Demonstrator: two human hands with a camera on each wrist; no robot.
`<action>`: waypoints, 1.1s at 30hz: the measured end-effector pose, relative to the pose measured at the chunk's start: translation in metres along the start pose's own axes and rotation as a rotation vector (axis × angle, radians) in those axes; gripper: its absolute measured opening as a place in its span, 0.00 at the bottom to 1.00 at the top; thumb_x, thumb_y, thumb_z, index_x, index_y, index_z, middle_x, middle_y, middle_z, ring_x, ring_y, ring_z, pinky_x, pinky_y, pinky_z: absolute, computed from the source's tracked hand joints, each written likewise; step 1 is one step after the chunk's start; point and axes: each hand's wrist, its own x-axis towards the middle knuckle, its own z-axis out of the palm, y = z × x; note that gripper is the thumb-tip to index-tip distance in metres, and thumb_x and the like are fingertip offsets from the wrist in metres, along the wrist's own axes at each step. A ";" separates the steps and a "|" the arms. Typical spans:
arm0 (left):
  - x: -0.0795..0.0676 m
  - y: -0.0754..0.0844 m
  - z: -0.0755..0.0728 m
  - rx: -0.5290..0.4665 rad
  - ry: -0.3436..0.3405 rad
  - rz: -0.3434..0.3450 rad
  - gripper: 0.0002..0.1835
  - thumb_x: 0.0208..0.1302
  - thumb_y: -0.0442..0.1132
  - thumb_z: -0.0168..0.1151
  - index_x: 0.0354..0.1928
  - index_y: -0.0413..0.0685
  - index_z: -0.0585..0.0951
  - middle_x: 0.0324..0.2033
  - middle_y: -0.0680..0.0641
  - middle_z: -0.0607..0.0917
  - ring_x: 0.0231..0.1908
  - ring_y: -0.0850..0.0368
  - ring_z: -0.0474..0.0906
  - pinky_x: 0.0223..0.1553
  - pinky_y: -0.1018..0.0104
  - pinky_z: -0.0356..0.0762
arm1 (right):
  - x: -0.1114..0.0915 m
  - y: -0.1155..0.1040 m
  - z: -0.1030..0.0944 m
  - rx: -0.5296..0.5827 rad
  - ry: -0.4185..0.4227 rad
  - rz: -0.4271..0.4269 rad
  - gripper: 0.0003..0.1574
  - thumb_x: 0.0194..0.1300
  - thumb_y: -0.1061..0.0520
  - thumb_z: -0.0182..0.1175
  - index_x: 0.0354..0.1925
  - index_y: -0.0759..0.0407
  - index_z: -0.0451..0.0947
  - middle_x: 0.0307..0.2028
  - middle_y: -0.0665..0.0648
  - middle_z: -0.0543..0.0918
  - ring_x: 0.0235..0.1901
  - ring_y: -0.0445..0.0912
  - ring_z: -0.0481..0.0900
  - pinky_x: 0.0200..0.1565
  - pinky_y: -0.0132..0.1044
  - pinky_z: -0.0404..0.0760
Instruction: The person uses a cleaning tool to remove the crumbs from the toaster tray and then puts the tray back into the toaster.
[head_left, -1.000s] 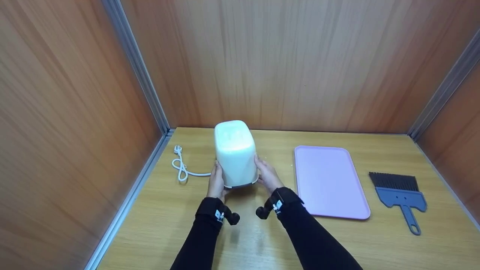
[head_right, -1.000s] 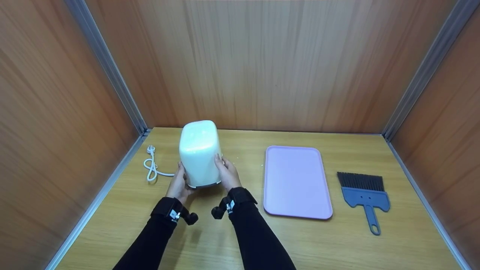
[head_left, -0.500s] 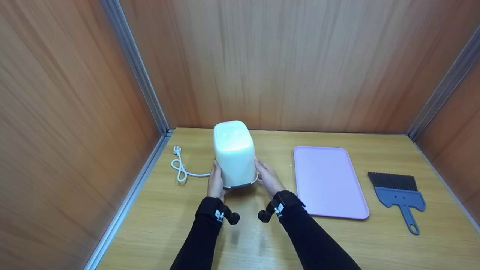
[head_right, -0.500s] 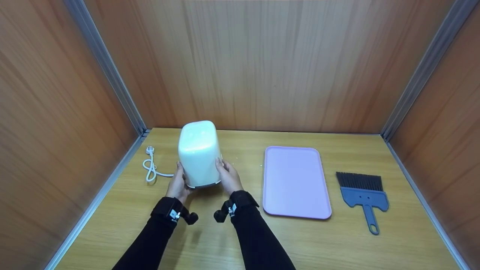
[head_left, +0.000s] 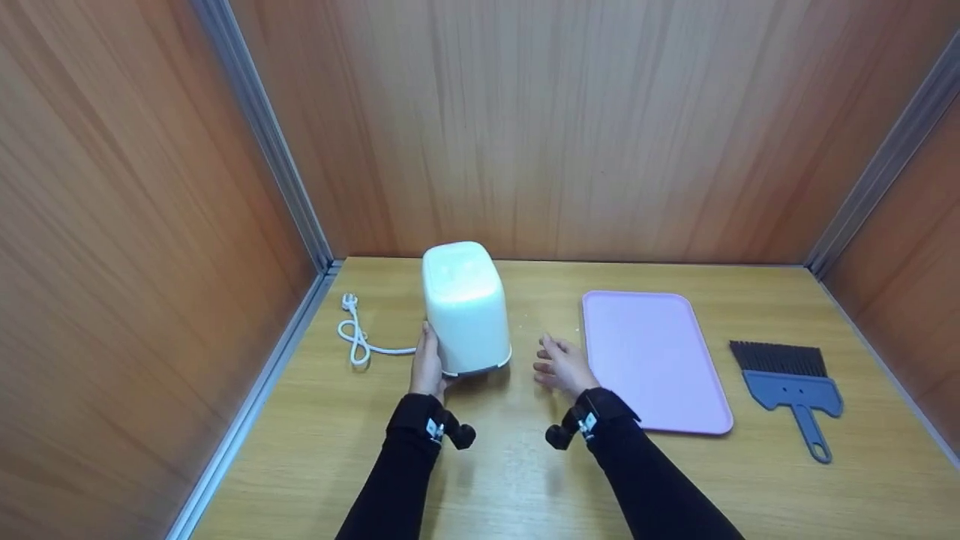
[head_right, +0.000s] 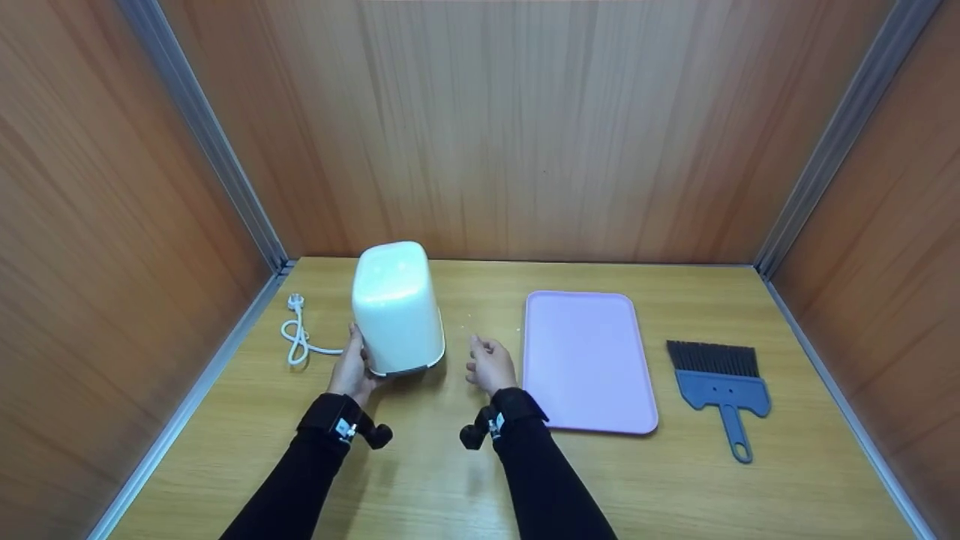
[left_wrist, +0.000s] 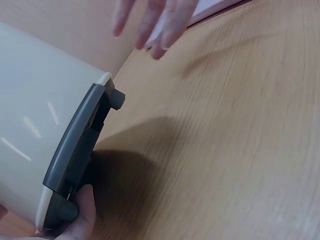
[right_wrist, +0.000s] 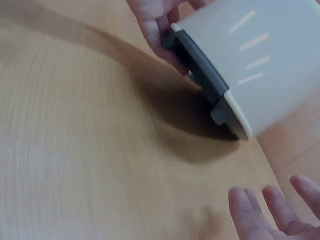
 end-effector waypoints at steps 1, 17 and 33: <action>0.000 0.001 -0.001 -0.002 0.001 0.000 0.39 0.85 0.65 0.31 0.87 0.55 0.47 0.81 0.33 0.54 0.78 0.29 0.52 0.74 0.23 0.54 | -0.001 0.002 -0.001 0.005 -0.005 0.009 0.33 0.89 0.49 0.45 0.74 0.75 0.63 0.69 0.78 0.71 0.63 0.65 0.78 0.63 0.51 0.84; -0.001 -0.001 0.002 -0.018 -0.005 0.021 0.37 0.86 0.63 0.31 0.86 0.53 0.50 0.81 0.33 0.55 0.79 0.30 0.51 0.76 0.27 0.53 | -0.026 0.026 0.052 0.080 -0.216 0.078 0.32 0.86 0.48 0.53 0.64 0.78 0.72 0.63 0.77 0.78 0.60 0.66 0.83 0.60 0.51 0.86; 0.000 -0.003 0.002 -0.057 0.005 0.010 0.37 0.86 0.64 0.32 0.86 0.55 0.52 0.80 0.35 0.58 0.78 0.32 0.55 0.75 0.26 0.55 | -0.029 0.030 0.071 0.204 -0.073 0.072 0.16 0.83 0.59 0.57 0.55 0.72 0.79 0.40 0.59 0.88 0.39 0.46 0.86 0.49 0.41 0.90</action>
